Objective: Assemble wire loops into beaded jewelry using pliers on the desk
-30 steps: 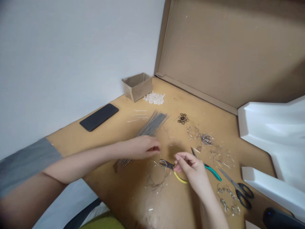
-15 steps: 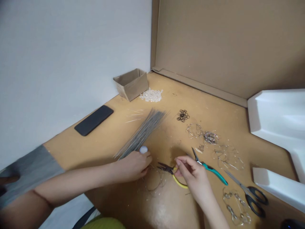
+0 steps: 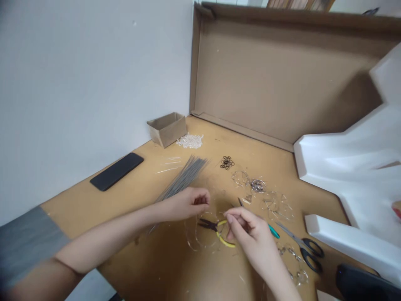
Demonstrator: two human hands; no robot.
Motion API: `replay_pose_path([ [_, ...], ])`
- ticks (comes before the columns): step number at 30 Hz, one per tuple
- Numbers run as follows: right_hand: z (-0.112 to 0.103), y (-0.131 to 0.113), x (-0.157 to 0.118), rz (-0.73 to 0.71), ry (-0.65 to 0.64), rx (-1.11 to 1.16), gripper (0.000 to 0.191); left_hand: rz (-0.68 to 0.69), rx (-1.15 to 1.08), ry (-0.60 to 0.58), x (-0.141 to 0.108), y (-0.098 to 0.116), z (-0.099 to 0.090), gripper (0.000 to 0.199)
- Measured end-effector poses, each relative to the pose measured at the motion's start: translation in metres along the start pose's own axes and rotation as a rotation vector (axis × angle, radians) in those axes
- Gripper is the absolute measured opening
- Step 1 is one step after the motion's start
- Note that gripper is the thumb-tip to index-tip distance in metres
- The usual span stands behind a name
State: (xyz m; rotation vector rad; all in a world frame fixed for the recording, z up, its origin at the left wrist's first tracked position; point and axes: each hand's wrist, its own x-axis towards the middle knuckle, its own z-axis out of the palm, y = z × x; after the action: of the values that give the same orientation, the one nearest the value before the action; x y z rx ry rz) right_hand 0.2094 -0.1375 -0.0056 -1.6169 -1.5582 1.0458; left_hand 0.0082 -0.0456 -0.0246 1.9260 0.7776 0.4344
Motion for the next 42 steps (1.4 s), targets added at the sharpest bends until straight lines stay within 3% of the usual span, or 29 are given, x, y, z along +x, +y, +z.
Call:
replay_pose_path([
  [5, -0.015, -0.013, -0.013, -0.088, 0.131, 0.023, 0.026, 0.116, 0.061, 0.115, 0.013, 0.035, 0.005, 0.009],
  [8, -0.018, -0.021, -0.017, -0.119, 0.184, 0.049, 0.027, 0.146, 0.03, 0.149, 0.017, 0.043, 0.01, 0.009],
  [13, -0.013, -0.026, -0.021, -0.156, 0.205, 0.066, 0.029, 0.142, -0.021, 0.157, 0.013, 0.04, 0.011, 0.013],
  [22, -0.008, -0.021, -0.022, -0.141, 0.277, 0.087, 0.033, 0.176, -0.39, -0.003, 0.01, 0.045, 0.014, 0.021],
  [27, -0.005, -0.022, -0.021, -0.151, 0.267, 0.115, 0.033, 0.184, -0.484, 0.014, 0.015, 0.04, 0.02, 0.027],
  [31, -0.001, -0.022, -0.021, -0.155, 0.332, 0.091, 0.031, 0.159, -0.477, 0.048, 0.017, 0.037, 0.022, 0.026],
  [34, 0.003, -0.02, -0.021, -0.186, 0.437, 0.008, 0.027, 0.136, -0.471, 0.065, 0.018, 0.038, 0.024, 0.024],
  [38, 0.007, -0.014, -0.019, -0.338, 0.577, -0.294, 0.019, 0.089, -0.444, 0.094, 0.019, 0.039, 0.027, 0.018],
  [42, 0.009, -0.011, -0.018, -0.459, 0.641, -0.5, 0.017, 0.05, -0.429, 0.089, 0.02, 0.042, 0.028, 0.014],
])
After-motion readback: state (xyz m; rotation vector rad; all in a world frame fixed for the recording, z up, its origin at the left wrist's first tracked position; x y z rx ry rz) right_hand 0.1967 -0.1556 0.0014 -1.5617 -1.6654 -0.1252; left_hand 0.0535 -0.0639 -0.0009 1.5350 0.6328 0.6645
